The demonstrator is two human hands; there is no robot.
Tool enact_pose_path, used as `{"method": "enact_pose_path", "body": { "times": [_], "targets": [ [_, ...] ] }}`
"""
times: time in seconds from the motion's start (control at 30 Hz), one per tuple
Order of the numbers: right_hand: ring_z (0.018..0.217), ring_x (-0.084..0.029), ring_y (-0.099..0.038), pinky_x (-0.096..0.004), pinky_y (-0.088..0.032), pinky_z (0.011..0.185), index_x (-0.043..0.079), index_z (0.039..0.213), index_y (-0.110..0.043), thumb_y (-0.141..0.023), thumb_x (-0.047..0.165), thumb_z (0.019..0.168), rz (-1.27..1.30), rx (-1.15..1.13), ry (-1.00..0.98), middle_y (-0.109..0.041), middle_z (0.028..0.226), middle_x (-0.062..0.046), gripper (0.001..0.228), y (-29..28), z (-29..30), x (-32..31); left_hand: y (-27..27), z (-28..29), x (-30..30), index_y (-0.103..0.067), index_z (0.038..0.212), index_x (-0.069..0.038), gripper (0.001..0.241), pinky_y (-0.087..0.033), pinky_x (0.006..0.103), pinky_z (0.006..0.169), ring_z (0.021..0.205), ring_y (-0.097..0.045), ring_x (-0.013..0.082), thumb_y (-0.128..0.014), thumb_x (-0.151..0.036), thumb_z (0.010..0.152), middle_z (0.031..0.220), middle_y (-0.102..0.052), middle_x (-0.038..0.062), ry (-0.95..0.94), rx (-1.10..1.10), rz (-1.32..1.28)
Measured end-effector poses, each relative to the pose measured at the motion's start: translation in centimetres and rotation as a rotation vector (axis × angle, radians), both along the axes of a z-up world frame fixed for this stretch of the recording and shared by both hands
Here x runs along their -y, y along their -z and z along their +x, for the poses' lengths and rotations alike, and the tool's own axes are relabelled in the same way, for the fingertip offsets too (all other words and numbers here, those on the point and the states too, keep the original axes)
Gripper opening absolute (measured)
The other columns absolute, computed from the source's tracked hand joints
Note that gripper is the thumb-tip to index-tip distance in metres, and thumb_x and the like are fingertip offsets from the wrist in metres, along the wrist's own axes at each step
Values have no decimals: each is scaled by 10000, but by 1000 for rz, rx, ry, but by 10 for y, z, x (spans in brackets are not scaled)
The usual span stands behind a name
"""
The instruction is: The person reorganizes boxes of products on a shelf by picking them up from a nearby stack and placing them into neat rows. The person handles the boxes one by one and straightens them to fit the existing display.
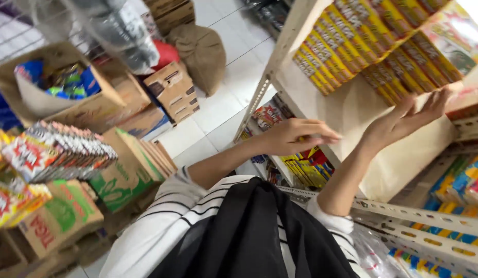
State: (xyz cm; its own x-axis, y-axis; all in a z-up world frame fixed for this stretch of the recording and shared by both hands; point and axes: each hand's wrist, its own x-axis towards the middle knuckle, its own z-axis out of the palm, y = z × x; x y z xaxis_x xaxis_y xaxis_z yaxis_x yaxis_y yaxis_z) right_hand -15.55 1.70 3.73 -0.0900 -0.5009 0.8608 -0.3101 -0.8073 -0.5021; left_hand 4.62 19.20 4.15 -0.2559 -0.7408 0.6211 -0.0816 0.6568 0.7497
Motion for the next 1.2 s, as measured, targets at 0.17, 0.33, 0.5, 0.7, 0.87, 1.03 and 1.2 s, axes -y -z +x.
{"method": "enact_pose_path", "body": {
  "times": [0.17, 0.33, 0.5, 0.7, 0.87, 1.03, 1.2],
  "targets": [
    [1009, -209, -696, -350, -589, 907, 27, 1250, -547, -427, 325, 1192, 178, 181, -535, -647, 1167, -122, 327, 32, 57, -71, 76, 55, -72, -667, 1300, -47, 312, -566, 327, 1047, 1171, -695, 188, -538, 13, 1022, 1250, -683, 104, -341, -378, 316],
    [900, -204, -698, -333, -553, 828, -46, 1083, -648, -388, 273, 1152, 481, -27, -694, -730, 979, -128, 417, 76, 116, -122, 162, 95, -178, -683, 1174, -22, 246, -552, 285, 918, 997, -725, 165, -533, 40, 989, 1013, -741, 79, -957, -389, 433],
    [970, -208, -703, -336, -553, 907, -54, 1162, -681, -415, 210, 1138, 543, -363, -1044, -737, 1040, -153, 376, 85, 199, -187, 179, 115, -277, -706, 1139, -27, 212, -548, 286, 841, 946, -718, 158, -531, 0, 1023, 970, -740, 73, -1245, -439, 595],
    [1044, -224, -699, -353, -540, 949, -37, 1274, -641, -418, 217, 1129, 662, -792, -1350, -730, 1144, -154, 368, 79, 310, -293, 173, 155, -376, -692, 1167, -2, 216, -536, 288, 892, 984, -691, 168, -527, 47, 1035, 1026, -716, 83, -1463, -472, 375],
    [1028, -229, -704, -355, -539, 924, -14, 1295, -634, -459, 267, 1102, 679, -1080, -1429, -734, 1129, -154, 383, 83, 394, -407, 166, 203, -492, -663, 1190, 6, 222, -549, 293, 881, 997, -685, 163, -546, 43, 1005, 1090, -674, 73, -1593, -480, 354],
    [1076, -211, -715, -339, -541, 941, 17, 1308, -645, -498, 305, 1083, 679, -1233, -1483, -743, 1152, -158, 394, 125, 460, -509, 214, 254, -602, -584, 1290, -8, 303, -576, 288, 851, 1090, -628, 198, -595, 2, 987, 1238, -567, 117, -1756, -536, 448],
    [1218, -275, -655, -356, -519, 1010, -11, 1421, -537, -581, 317, 1054, 710, -1111, -1636, -648, 1359, -186, 494, 250, 523, -598, 290, 296, -684, -472, 1439, -57, 504, -559, 331, 906, 1088, -621, 250, -618, -74, 956, 1392, -498, 153, -1962, -485, 580]
  ]
}}
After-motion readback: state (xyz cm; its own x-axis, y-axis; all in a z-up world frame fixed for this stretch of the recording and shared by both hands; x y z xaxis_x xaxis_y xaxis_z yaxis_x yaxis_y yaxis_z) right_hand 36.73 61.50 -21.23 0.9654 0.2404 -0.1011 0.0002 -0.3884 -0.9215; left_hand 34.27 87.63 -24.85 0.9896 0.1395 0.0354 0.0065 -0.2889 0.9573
